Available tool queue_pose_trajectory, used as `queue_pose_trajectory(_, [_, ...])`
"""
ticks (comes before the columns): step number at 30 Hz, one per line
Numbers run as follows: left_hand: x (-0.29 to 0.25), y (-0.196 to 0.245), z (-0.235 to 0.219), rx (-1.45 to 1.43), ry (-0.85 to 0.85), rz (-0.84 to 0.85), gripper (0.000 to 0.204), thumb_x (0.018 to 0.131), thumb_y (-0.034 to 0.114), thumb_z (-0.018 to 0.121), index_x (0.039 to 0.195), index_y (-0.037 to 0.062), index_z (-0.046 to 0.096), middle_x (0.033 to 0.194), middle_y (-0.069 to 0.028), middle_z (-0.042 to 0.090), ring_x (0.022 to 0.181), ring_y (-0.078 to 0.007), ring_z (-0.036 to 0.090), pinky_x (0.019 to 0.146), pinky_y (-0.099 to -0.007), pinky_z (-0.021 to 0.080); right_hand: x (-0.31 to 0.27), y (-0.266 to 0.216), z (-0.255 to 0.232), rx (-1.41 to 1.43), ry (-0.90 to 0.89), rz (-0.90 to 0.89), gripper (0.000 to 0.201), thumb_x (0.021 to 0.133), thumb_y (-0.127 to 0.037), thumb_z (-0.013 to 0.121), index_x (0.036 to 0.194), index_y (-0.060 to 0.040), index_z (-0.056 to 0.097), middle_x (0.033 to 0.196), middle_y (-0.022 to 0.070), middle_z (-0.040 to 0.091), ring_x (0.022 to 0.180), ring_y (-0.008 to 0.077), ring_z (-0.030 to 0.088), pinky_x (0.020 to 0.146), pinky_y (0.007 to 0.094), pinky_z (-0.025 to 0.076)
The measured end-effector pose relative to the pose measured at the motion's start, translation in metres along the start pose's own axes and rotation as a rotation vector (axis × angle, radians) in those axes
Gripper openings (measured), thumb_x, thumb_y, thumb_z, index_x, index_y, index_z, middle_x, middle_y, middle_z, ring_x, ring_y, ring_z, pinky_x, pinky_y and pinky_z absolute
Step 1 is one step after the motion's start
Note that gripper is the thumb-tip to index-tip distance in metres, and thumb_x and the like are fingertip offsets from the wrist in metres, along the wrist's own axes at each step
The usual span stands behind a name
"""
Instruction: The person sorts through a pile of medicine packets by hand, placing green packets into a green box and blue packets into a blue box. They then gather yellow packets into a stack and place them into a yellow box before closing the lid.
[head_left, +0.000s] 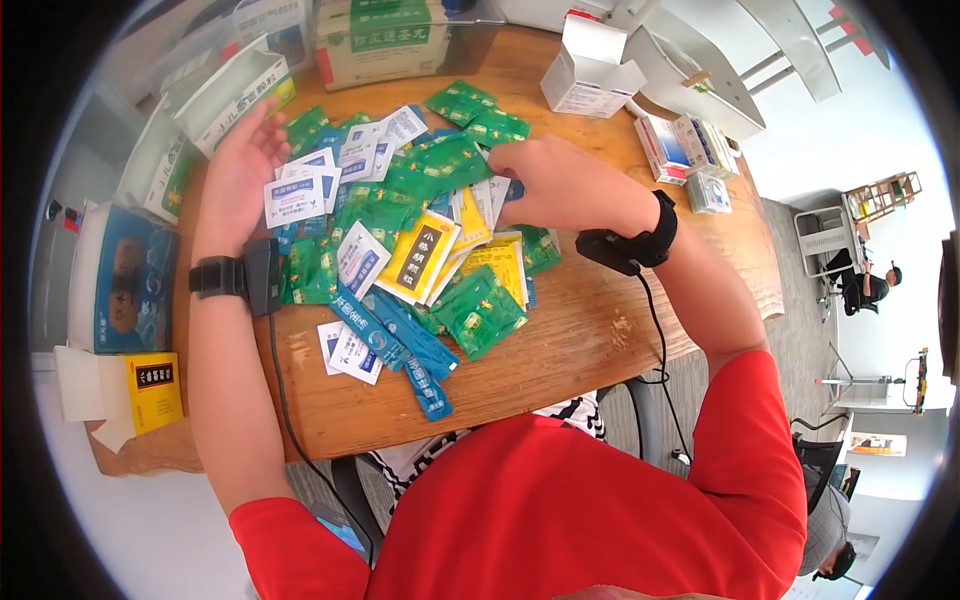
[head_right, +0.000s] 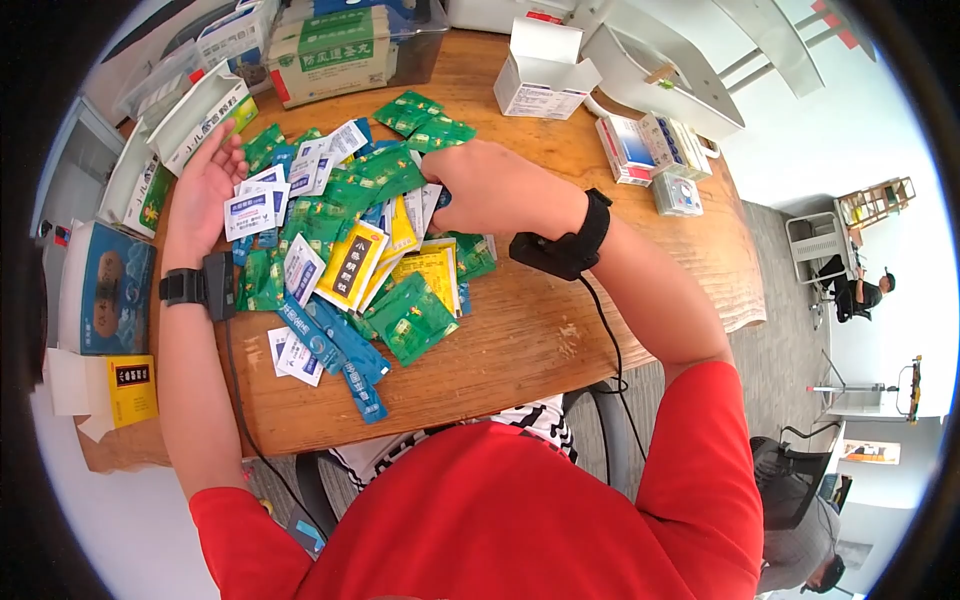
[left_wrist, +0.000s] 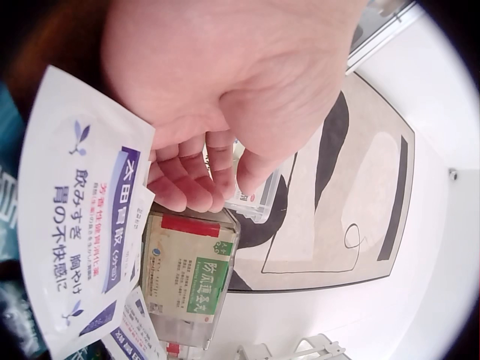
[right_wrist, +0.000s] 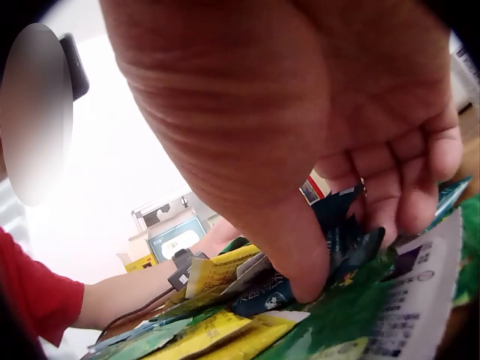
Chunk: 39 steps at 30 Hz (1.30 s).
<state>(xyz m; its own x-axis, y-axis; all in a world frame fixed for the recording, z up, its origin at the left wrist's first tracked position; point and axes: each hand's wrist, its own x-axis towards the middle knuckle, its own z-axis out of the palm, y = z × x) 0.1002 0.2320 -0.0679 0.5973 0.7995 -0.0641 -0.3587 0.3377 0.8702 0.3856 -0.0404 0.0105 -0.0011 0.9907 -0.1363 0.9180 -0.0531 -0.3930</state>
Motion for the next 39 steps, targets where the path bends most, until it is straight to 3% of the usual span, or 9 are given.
queue_pose_trajectory(5, [0.001, -0.001, -0.001, -0.003, -0.014, 0.003, 0.037, 0.111, 0.027, 0.066, 0.140, 0.0042, 0.064, 0.109, -0.0008, 0.066, 0.094, -0.0097, 0.062, 0.087, -0.0253, 0.053, 0.001, 0.005, 0.001, -0.039, -0.003, -0.190, 0.026, 0.090, -0.017, 0.077, 0.105, 0.0024, 0.070, 0.100, 0.0248, 0.074, 0.096, 0.0465, 0.070, 0.081, 0.0498, 0.054])
queue_pose_trajectory(9, [0.000, -0.001, 0.002, 0.003, -0.003, -0.003, 0.038, 0.111, 0.028, 0.067, 0.140, 0.0040, 0.064, 0.109, -0.0010, 0.066, 0.094, -0.0097, 0.062, 0.086, -0.0251, 0.053, 0.001, 0.011, -0.005, -0.023, -0.056, -0.165, 0.026, 0.093, -0.018, 0.076, 0.107, 0.0031, 0.071, 0.102, 0.0244, 0.074, 0.097, 0.0457, 0.069, 0.081, 0.0492, 0.054])
queue_pose_trajectory(11, [0.000, -0.001, 0.003, 0.002, 0.001, -0.005, 0.038, 0.111, 0.028, 0.067, 0.140, 0.0039, 0.064, 0.109, -0.0010, 0.066, 0.094, -0.0096, 0.062, 0.086, -0.0251, 0.053, 0.002, 0.017, -0.008, 0.021, -0.120, -0.048, 0.029, 0.093, -0.018, 0.077, 0.112, 0.0035, 0.072, 0.101, 0.0234, 0.073, 0.094, 0.0408, 0.070, 0.082, 0.0456, 0.054])
queue_pose_trajectory(20, [-0.001, 0.001, 0.004, 0.015, 0.020, -0.002, 0.039, 0.111, 0.027, 0.067, 0.141, 0.0037, 0.063, 0.109, -0.0011, 0.065, 0.093, -0.0099, 0.062, 0.086, -0.0255, 0.054, -0.003, 0.015, -0.004, 0.234, 0.022, -0.043, 0.059, 0.091, -0.022, 0.081, 0.145, -0.0034, 0.063, 0.100, 0.0140, 0.074, 0.091, 0.0240, 0.070, 0.082, 0.0383, 0.056])
queue_pose_trajectory(24, [0.000, 0.000, 0.002, 0.005, 0.016, -0.008, 0.038, 0.111, 0.027, 0.067, 0.140, 0.0041, 0.064, 0.108, -0.0008, 0.065, 0.093, -0.0099, 0.062, 0.086, -0.0256, 0.054, 0.000, 0.011, 0.000, 0.286, 0.093, -0.035, 0.052, 0.091, -0.022, 0.082, 0.137, -0.0024, 0.069, 0.105, 0.0176, 0.076, 0.094, 0.0274, 0.074, 0.084, 0.0392, 0.059])
queue_pose_trajectory(29, [-0.001, 0.001, 0.003, -0.010, 0.017, -0.012, 0.037, 0.110, 0.027, 0.067, 0.139, 0.0046, 0.065, 0.107, -0.0005, 0.065, 0.092, -0.0099, 0.062, 0.085, -0.0256, 0.054, 0.006, 0.010, 0.012, 0.626, 0.159, 0.042, 0.041, 0.096, -0.015, 0.077, 0.135, -0.0028, 0.071, 0.088, 0.0071, 0.072, 0.074, 0.0111, 0.068, 0.064, 0.0296, 0.056])
queue_pose_trajectory(33, [-0.001, 0.000, 0.003, -0.009, 0.037, -0.013, 0.036, 0.110, 0.027, 0.067, 0.139, 0.0049, 0.065, 0.107, -0.0005, 0.065, 0.092, -0.0101, 0.062, 0.085, -0.0258, 0.054, 0.013, 0.014, 0.016, 0.659, 0.204, 0.009, 0.037, 0.097, -0.014, 0.076, 0.133, -0.0034, 0.073, 0.085, 0.0039, 0.069, 0.071, 0.0097, 0.063, 0.063, 0.0286, 0.053])
queue_pose_trajectory(35, [-0.002, 0.002, 0.004, -0.005, 0.035, -0.013, 0.036, 0.110, 0.027, 0.067, 0.139, 0.0051, 0.065, 0.107, -0.0005, 0.065, 0.092, -0.0102, 0.062, 0.085, -0.0259, 0.054, 0.011, 0.011, 0.012, 0.669, 0.154, 0.041, 0.038, 0.099, -0.007, 0.072, 0.137, -0.0057, 0.071, 0.103, -0.0005, 0.074, 0.084, 0.0036, 0.066, 0.070, 0.0222, 0.056])
queue_pose_trajectory(39, [-0.003, 0.003, 0.006, 0.004, 0.036, -0.015, 0.037, 0.111, 0.026, 0.066, 0.140, 0.0039, 0.064, 0.108, -0.0013, 0.064, 0.093, -0.0107, 0.061, 0.086, -0.0261, 0.054, 0.013, 0.019, 0.018, 0.673, 0.205, -0.062, 0.038, 0.095, -0.014, 0.081, 0.132, -0.0062, 0.074, 0.085, 0.0021, 0.068, 0.072, 0.0085, 0.062, 0.063, 0.0282, 0.052])
